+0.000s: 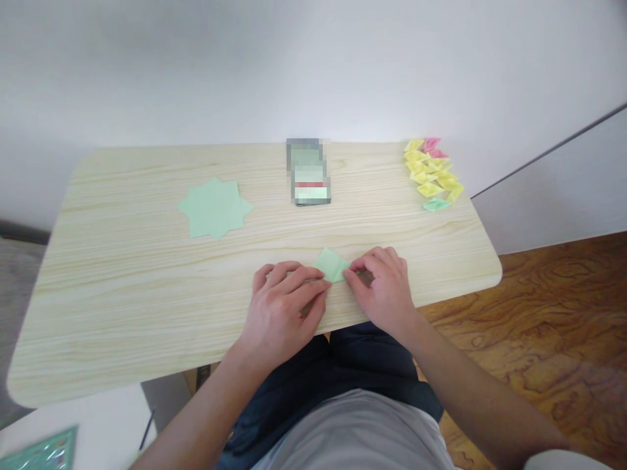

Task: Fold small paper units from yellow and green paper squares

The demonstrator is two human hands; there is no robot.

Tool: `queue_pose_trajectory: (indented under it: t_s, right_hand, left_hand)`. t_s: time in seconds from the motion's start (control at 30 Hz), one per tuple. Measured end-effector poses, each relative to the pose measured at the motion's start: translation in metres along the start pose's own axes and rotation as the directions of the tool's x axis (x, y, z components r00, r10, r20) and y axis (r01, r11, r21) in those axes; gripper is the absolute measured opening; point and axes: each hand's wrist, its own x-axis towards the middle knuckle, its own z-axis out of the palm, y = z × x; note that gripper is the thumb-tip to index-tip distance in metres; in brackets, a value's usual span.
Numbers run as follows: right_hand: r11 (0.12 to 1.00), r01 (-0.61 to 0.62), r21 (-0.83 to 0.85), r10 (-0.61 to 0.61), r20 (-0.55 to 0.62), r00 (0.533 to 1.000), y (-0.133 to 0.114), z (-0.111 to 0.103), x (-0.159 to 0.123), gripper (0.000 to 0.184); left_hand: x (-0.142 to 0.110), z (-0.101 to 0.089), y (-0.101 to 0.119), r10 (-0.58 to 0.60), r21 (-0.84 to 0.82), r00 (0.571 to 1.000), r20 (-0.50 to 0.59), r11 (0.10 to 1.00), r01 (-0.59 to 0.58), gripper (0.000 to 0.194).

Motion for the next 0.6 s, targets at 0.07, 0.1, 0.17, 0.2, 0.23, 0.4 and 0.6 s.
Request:
queue_pose_trajectory:
  t_s: [0.07, 0.1, 0.17, 0.2, 0.23, 0.4, 0.6]
  right_hand:
    - [1.0, 0.001, -0.009, -0.001, -0.011, 1.0, -0.0008, 0.0007, -0.0006, 0.009]
    - [1.0, 0.0, -0.012, 0.0, -0.015, 1.0, -0.0011, 0.0011, -0.0009, 0.009]
    - [1.0, -0.001, -0.016, 0.001, -0.02, 1.0, -0.0016, 0.0017, -0.0012, 0.008]
    - [1.0, -0.001, -0.019, 0.001, -0.024, 1.0, -0.0019, 0.0019, -0.0012, 0.008]
    - [1.0, 0.0, -0.021, 0.0, -0.027, 1.0, -0.0022, 0.0021, -0.0011, 0.007]
    - [0.999, 0.007, -0.031, -0.008, -0.014, 1.0, -0.0023, 0.0012, 0.0003, 0.007]
    - [0.999, 0.037, -0.035, -0.037, 0.006, 0.999, -0.0004, -0.0003, 0.001, 0.008]
  left_hand:
    - [-0.0015, -0.0005, 0.0008, 0.001, 0.0, 1.0, 0.001, 1.0, -0.001, 0.019]
    - [-0.0025, -0.0007, 0.0013, 0.002, 0.001, 1.0, -0.001, 1.0, -0.002, 0.02]
    - [-0.0045, -0.0008, 0.0023, 0.0, 0.004, 1.0, -0.005, 1.0, 0.0, 0.022]
    - [-0.0054, -0.0008, 0.0027, -0.002, 0.005, 1.0, -0.007, 1.0, 0.002, 0.022]
    - [-0.0062, -0.0008, 0.0031, -0.004, 0.006, 1.0, -0.008, 1.0, 0.004, 0.023]
    - [-0.0072, -0.0003, 0.0044, -0.018, 0.012, 1.0, -0.002, 1.0, 0.018, 0.024]
    - [-0.0073, 0.0002, 0.0039, -0.006, 0.031, 1.0, 0.017, 1.0, 0.005, 0.03]
